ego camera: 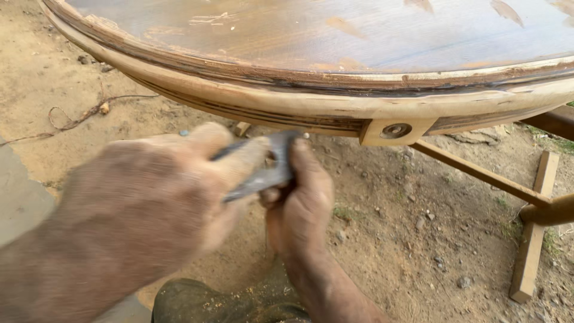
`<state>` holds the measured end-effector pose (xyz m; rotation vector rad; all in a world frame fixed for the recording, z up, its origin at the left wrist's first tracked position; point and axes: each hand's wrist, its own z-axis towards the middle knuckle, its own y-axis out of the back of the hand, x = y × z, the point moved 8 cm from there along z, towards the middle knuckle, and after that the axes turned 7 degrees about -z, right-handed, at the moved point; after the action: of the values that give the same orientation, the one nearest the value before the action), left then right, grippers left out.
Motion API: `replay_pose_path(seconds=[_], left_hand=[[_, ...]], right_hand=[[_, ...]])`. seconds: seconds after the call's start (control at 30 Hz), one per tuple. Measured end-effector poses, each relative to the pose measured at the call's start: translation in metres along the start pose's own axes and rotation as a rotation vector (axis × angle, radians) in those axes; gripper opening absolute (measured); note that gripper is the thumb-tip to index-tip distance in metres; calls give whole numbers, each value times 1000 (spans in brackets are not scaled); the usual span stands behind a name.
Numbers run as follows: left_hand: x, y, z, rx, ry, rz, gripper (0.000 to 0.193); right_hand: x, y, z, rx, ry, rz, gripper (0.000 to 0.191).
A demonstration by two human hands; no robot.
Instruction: The person kneels beside a round wooden table and scrapes its edge with a flat metal scraper blade, working along the rim and around the corner blocks. They reposition the blade with both hands and continue scraping different sections of the table edge.
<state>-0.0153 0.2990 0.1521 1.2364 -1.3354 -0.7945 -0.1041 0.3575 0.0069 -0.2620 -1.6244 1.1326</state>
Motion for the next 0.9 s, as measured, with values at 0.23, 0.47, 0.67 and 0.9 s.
replay_pose_path(seconds=[0.23, 0.47, 0.67, 0.9], left_hand=[[-40, 4, 21, -428, -303, -9, 53], [-39, 24, 22, -331, -266, 46, 52], [-2, -8, -8, 114, 24, 245, 49], [-44, 15, -15, -727, -277, 165, 38]], right_hand=[[44, 27, 9, -81, 251, 114, 25], [46, 7, 6, -143, 244, -105, 30], [2, -22, 0, 131, -43, 19, 30], [48, 2, -1, 87, 223, 159, 34]])
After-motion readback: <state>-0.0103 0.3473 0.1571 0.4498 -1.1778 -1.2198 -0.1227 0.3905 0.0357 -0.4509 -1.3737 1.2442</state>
